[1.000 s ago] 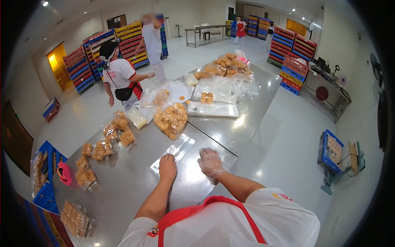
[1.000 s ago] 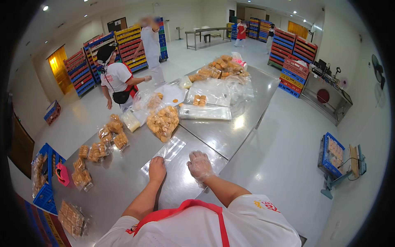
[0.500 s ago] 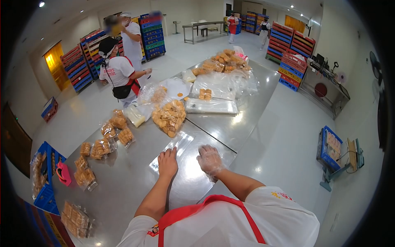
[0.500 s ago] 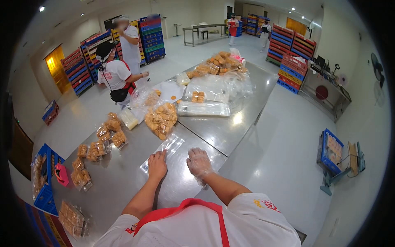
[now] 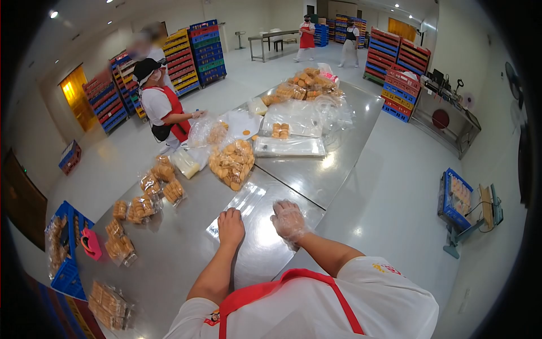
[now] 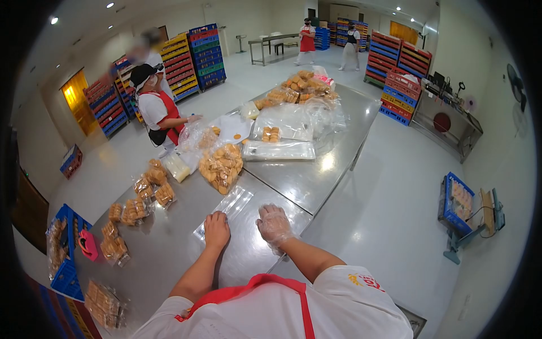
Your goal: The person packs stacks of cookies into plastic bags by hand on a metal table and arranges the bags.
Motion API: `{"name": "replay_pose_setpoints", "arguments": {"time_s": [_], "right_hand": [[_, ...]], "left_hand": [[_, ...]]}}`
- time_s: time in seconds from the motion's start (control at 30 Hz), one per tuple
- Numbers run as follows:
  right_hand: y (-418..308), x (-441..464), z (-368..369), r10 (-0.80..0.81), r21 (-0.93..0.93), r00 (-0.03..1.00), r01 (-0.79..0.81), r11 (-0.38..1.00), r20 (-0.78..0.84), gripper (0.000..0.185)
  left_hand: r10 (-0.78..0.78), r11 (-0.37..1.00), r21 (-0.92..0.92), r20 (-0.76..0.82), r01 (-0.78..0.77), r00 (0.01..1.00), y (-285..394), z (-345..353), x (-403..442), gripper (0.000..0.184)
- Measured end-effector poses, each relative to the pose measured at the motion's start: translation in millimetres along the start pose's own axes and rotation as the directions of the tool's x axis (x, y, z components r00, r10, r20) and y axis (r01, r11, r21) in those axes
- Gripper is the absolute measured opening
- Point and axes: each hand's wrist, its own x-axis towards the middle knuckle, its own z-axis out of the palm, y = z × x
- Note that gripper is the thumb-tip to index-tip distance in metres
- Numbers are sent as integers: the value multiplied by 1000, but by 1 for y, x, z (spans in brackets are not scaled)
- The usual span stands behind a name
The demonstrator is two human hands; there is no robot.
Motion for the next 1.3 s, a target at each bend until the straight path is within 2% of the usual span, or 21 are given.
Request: {"name": "replay_pose_setpoints", "arguments": {"time_s": [0.63, 0.73, 0.83, 0.93, 0.97, 1.0, 1.1, 1.13, 1.2, 1.3], "right_hand": [[3, 0, 2, -6, 4, 1000, 6, 1000, 7, 39], [2, -1, 1, -9, 14, 1000, 9, 1000, -12, 37], [-4, 3, -11, 18, 66, 998, -22, 998, 64, 34], [-9, 5, -12, 27, 59, 998, -30, 998, 52, 31], [-7, 5, -8, -17, 51, 1000, 17, 999, 6, 31], [-11, 5, -11, 17, 41, 999, -18, 999, 38, 30], [-15, 6, -13, 29, 9, 996, -30, 1000, 89, 34], [-12, 6, -8, 14, 3, 998, -14, 1000, 68, 35], [-10, 5, -1, 4, -13, 1000, -4, 1000, 15, 37], [-10, 5, -2, 3, -22, 997, -2, 1000, 75, 44]], "left_hand": [[-15, 1000, -21, 0, 15, 1000, -1, 0, 0, 22], [-9, 1000, -29, -6, 9, 1000, 0, -1, 0, 22], [28, 999, -19, -21, -29, 999, -1, 4, 2, 22], [25, 999, -40, -25, -26, 999, -7, 4, 1, 21], [6, 999, -46, -5, -6, 1000, -5, 1, 2, 21], [13, 999, -37, -39, -14, 999, -7, 4, 1, 21], [48, 997, -47, -113, -53, 992, -11, 8, -3, 24], [26, 999, -39, -41, -27, 999, -10, 6, -3, 26], [17, 999, -35, -41, -19, 999, -10, 3, -4, 26], [-17, 999, -49, -42, 15, 999, -7, 1, -6, 24]]}}
